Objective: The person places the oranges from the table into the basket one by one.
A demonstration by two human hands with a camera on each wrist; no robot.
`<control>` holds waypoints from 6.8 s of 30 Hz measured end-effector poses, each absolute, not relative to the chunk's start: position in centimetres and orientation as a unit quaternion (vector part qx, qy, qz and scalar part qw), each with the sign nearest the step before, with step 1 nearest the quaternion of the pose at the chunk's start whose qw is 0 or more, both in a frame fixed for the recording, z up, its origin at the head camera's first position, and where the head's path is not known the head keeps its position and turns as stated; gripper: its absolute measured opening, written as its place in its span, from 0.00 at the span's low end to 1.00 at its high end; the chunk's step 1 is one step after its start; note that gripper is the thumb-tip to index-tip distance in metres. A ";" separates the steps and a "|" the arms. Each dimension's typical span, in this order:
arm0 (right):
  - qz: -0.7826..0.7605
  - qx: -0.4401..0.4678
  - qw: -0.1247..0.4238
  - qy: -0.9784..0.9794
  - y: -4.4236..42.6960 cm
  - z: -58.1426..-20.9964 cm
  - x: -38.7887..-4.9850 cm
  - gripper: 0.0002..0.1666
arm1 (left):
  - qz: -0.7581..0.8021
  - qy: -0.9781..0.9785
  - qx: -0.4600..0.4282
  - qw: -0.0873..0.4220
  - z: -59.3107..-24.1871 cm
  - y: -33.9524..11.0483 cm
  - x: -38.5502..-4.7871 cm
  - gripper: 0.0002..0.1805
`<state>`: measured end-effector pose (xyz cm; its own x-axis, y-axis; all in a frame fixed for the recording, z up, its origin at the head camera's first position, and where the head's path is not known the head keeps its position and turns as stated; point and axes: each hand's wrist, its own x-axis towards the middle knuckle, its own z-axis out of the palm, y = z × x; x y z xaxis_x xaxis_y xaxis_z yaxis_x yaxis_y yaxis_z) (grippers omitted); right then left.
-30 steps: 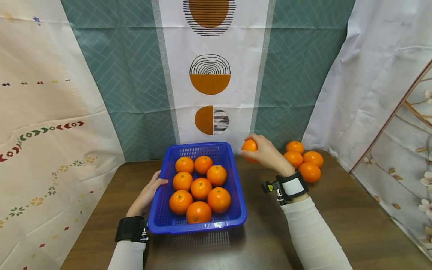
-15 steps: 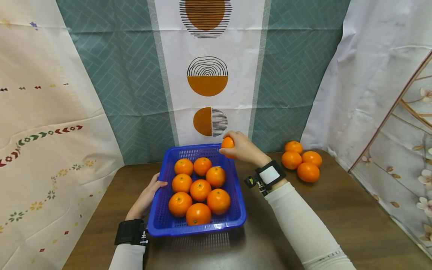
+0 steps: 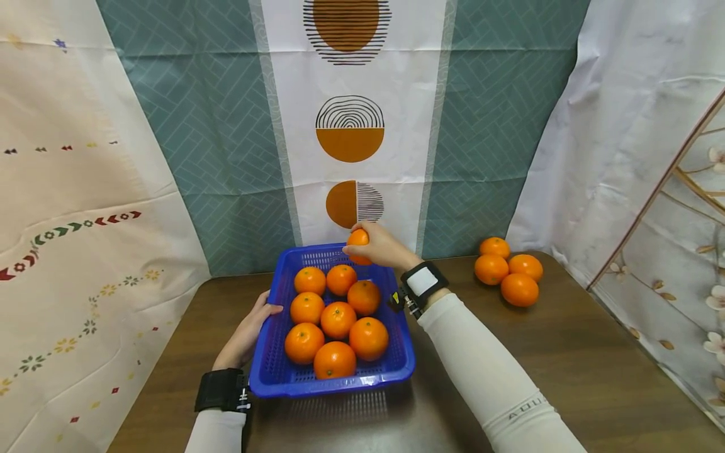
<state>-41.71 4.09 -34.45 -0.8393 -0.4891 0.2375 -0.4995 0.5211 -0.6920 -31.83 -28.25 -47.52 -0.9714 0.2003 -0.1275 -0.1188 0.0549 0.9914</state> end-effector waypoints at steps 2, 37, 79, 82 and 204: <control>0.414 0.273 -0.004 -0.868 3.6 -35.0 -42.3 0.29 | 0.688 0.716 0.027 0.115 -47.5 -28.3 -31.8 0.33; 0.209 0.229 -0.095 -0.946 1.7 -38.3 -43.7 0.32 | 0.683 0.720 0.048 0.113 -47.4 -28.2 -31.5 0.34; 0.334 0.279 -0.043 -0.899 5.7 -35.7 -43.3 0.28 | 0.683 0.720 0.037 0.116 -47.4 -28.3 -31.6 0.33; 0.349 0.272 -0.034 -0.896 6.4 -35.8 -43.2 0.28 | 0.682 0.721 0.039 0.116 -47.4 -28.4 -31.6 0.33; 0.240 0.059 0.054 -0.967 24.4 -44.8 -44.3 0.36 | 0.687 0.716 0.039 0.116 -47.5 -28.1 -31.7 0.35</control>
<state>-44.26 24.43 -44.79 -0.9871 -0.0887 0.1333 -0.1407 0.8777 -0.4581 -31.71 -28.08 -47.50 -0.9700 0.2158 -0.1117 -0.1029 0.0516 0.9933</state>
